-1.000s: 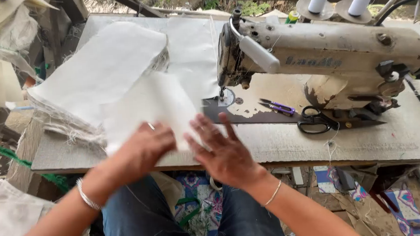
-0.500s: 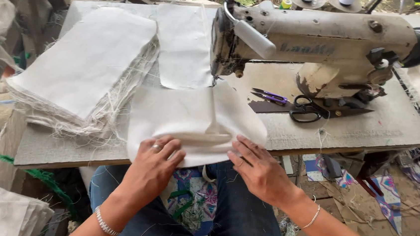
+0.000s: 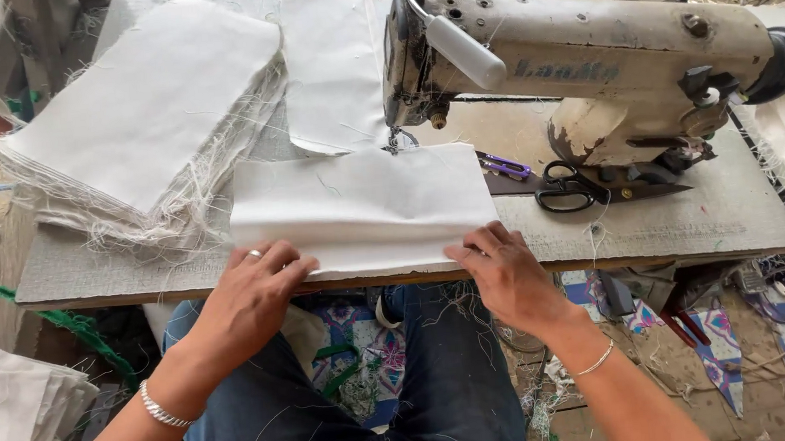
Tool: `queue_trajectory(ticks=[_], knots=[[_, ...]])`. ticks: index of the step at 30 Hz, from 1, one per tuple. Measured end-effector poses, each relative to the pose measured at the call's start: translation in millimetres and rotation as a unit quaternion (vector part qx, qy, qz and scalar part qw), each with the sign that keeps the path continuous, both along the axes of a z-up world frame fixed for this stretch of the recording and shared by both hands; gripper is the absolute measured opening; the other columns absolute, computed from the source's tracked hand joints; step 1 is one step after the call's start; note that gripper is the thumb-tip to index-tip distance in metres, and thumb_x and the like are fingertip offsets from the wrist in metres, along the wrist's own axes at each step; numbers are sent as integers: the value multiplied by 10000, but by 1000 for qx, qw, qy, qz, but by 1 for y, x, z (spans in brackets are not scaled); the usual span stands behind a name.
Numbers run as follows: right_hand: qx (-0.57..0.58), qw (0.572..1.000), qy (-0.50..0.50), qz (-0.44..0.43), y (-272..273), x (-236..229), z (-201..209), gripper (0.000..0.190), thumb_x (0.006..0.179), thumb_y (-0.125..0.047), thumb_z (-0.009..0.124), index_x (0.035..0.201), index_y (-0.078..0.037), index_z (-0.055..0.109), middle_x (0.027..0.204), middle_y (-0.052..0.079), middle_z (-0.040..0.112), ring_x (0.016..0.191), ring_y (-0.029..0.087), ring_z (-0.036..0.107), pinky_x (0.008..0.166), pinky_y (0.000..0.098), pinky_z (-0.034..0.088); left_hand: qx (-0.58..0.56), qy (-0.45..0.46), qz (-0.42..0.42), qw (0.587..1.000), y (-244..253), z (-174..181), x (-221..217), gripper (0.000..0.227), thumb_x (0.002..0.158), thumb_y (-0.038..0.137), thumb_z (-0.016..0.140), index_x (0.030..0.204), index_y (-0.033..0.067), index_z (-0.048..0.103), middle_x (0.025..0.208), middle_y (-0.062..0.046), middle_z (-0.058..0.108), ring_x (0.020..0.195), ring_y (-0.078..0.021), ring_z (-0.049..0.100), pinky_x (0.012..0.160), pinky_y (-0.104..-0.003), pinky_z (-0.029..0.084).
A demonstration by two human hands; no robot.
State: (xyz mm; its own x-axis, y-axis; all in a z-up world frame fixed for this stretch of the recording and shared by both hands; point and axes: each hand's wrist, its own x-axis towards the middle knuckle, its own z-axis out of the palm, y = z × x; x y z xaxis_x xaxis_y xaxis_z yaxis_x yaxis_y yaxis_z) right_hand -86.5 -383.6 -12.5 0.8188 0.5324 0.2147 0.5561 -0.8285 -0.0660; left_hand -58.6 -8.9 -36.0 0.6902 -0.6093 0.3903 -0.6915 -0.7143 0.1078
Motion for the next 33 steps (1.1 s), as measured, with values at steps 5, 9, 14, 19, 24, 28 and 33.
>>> queue_trajectory(ticks=[5, 9, 14, 19, 24, 28, 33], knots=[[151, 985, 81, -32, -11, 10, -8, 210, 1035, -115, 528, 1182, -77, 673, 836, 82, 653, 892, 297, 673, 781, 443, 554, -117, 98, 19, 988, 11, -1, 3, 199, 1023, 143, 536, 1177, 179, 656, 861, -66, 666, 856, -374, 682, 726, -456, 521], [167, 984, 62, -3, -25, 23, -39, 311, 1038, -88, 491, 1289, -201, 636, 879, 55, 658, 770, 235, 665, 745, 434, 586, -105, 79, 33, 991, 17, -10, 12, 210, 1025, 144, 503, 1138, 235, 655, 860, 11, 662, 787, -288, 691, 687, -387, 507], [94, 994, -21, 52, -16, 16, -19, 188, 1030, -196, 553, 1148, -164, 695, 967, 47, 579, 817, 219, 588, 714, 393, 551, -11, -49, 47, 998, 7, 3, -3, 129, 952, 216, 621, 1059, 232, 691, 1039, 26, 602, 958, -237, 607, 841, -403, 446], [81, 992, -72, 57, -10, 10, -16, 227, 1016, -331, 609, 1158, -184, 708, 1028, 30, 548, 879, 226, 553, 712, 397, 526, 31, -132, 44, 990, -14, 17, -17, 203, 971, 368, 633, 1087, 212, 691, 1119, 12, 552, 1082, -228, 510, 978, -480, 372], [69, 993, -92, 39, -12, 8, -22, 195, 1026, -319, 608, 1111, -222, 754, 1046, -12, 561, 1059, 202, 550, 900, 396, 418, 3, -100, 9, 995, -43, 14, -19, 159, 1016, 242, 586, 1109, 174, 695, 1011, -10, 590, 1037, -202, 574, 1036, -519, 295], [60, 991, -113, 29, -13, 9, -28, 155, 1014, -275, 629, 1089, -227, 755, 1015, -23, 583, 1062, 190, 568, 936, 422, 406, -29, -68, 3, 997, -40, -18, -7, 134, 997, 193, 591, 1083, 206, 693, 933, 7, 615, 940, -202, 638, 953, -476, 399], [71, 988, -136, 19, -15, 12, -40, 180, 1027, -122, 573, 1142, -169, 703, 855, -10, 602, 900, 170, 632, 879, 396, 432, -38, -58, 11, 998, -38, -18, -7, 162, 973, 115, 563, 1072, 182, 672, 923, -20, 629, 938, -241, 663, 867, -415, 463]])
